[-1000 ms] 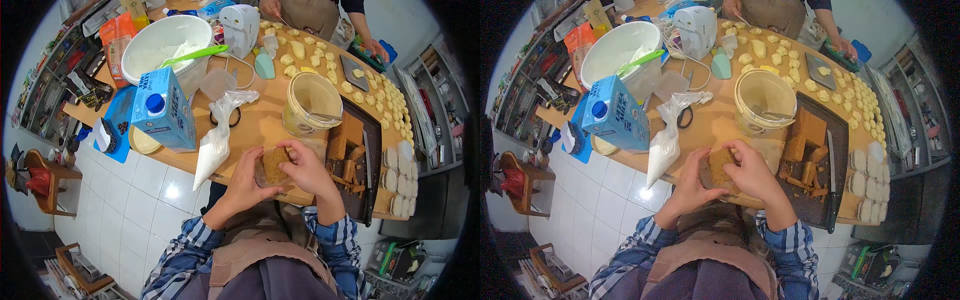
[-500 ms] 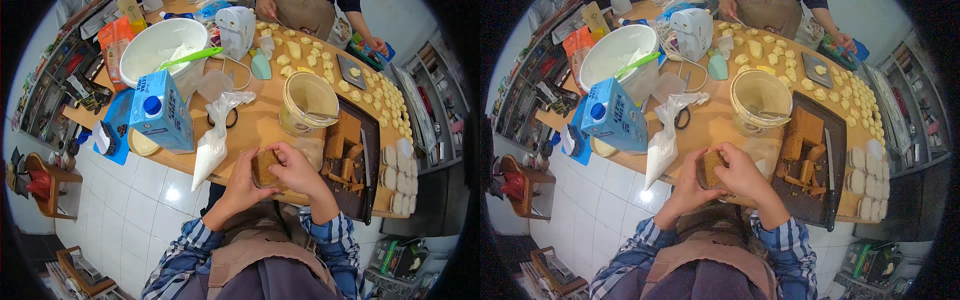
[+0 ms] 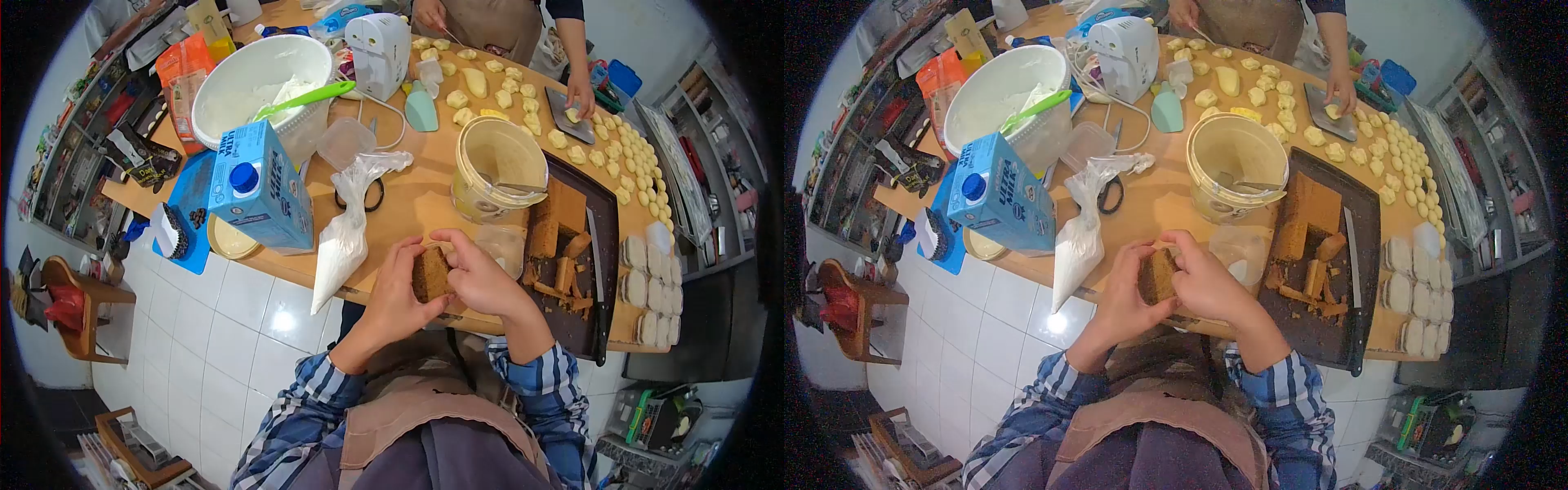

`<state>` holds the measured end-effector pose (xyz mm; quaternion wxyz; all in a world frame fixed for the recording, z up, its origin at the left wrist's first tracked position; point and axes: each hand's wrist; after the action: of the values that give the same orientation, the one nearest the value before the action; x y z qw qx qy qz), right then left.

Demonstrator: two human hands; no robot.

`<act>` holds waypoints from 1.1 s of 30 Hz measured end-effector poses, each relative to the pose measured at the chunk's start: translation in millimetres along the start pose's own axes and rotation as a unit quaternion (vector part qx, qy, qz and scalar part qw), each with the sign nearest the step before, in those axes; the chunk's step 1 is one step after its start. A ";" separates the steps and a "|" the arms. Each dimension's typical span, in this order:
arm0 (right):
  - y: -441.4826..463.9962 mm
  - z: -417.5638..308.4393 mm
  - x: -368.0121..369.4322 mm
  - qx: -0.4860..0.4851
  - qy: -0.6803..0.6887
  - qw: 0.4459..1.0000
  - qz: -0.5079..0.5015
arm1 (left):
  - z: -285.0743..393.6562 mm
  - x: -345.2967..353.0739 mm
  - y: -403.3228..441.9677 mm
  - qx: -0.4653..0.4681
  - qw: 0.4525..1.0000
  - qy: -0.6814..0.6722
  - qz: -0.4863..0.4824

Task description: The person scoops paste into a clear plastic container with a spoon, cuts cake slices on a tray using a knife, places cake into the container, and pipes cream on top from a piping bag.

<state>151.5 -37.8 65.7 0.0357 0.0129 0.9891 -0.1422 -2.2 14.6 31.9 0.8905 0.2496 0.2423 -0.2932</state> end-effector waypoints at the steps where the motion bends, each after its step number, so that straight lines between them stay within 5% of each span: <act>1: 0.5 2.0 -1.4 0.000 -0.020 1.000 -0.002 | 0.4 -1.1 0.7 -0.006 1.000 -0.001 -0.011; 24: -5.2 -10.3 -0.7 -0.016 -0.112 0.993 0.037 | 2.5 -18.3 9.4 0.006 0.997 0.046 -0.054; 33: -0.7 3.3 2.2 -0.025 -0.038 0.997 0.061 | -0.7 -15.3 7.9 0.033 0.998 0.047 -0.035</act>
<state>149.5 -39.4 62.6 0.0822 0.0672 0.9876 -0.1158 -8.2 26.7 42.6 0.8584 0.2841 0.2828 -0.3200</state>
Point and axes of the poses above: each hand's wrist, its own y-axis towards the middle knuckle, its own x-axis out of the palm, z = x × y, and after that the axes turned 5 degrees about y, right-handed
